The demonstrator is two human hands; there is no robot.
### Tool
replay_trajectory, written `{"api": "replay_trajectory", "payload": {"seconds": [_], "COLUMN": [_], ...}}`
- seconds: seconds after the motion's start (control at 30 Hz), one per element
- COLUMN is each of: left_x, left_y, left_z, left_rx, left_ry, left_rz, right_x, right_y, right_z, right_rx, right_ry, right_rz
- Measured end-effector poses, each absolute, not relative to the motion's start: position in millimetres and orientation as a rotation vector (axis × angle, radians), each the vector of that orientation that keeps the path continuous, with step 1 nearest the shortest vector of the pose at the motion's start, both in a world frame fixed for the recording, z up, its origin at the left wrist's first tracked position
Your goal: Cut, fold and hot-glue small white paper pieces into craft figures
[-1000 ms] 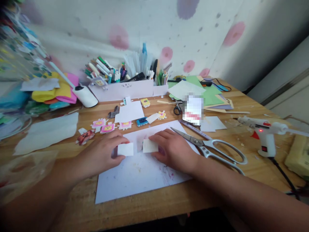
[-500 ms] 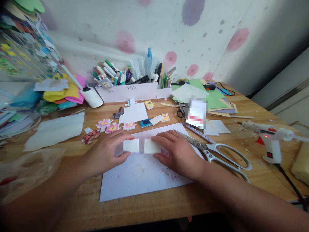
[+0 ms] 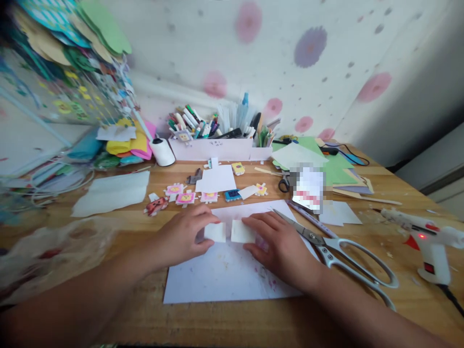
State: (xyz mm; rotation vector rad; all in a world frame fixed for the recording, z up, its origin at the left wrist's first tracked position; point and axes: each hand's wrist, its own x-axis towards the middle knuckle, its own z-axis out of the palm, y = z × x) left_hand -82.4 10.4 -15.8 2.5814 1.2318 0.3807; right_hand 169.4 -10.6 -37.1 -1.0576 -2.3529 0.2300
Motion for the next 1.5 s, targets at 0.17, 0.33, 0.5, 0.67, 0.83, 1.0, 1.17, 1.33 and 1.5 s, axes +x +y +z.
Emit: {"api": "replay_trajectory", "payload": {"seconds": [0.17,0.33,0.5,0.67,0.83,1.0,1.17,1.33,1.5], "left_x": [-82.6,-83.6,-80.7,-79.4,-78.0,-78.1,-75.7,-66.3,-65.5], "left_y": [9.9,9.6,5.9,6.4,8.3,5.1,-4.5,-15.7,-11.9], "left_z": [-17.1,-18.0,-23.3,-28.1,-28.8,-20.8,-18.0,-19.1,-19.2], "left_rx": [2.546,2.584,2.600,2.673,2.648,2.448,2.002,1.571,1.620], "left_ry": [1.207,1.217,1.147,1.109,1.095,1.036,0.871,0.777,0.918], "left_rz": [0.467,0.394,0.262,0.211,0.294,0.867,1.093,0.971,0.867], "right_x": [170.1,168.0,169.6,170.1,168.3,162.4,148.5,132.9,134.7], "right_y": [-13.9,-16.6,-16.2,-17.0,-16.9,-21.8,-30.7,-38.3,-29.6], "right_z": [-39.7,-37.1,-35.2,-33.8,-32.1,-26.6,-13.1,-8.7,-15.0], "right_rx": [-1.100,-1.178,-1.166,-1.162,-1.130,-1.066,-0.917,-0.849,-0.893], "right_ry": [-2.309,-2.271,-2.299,-2.273,-2.257,-2.169,-2.055,-2.042,-2.105], "right_rz": [0.242,0.342,0.380,0.387,0.389,0.368,0.339,0.325,0.281]}}
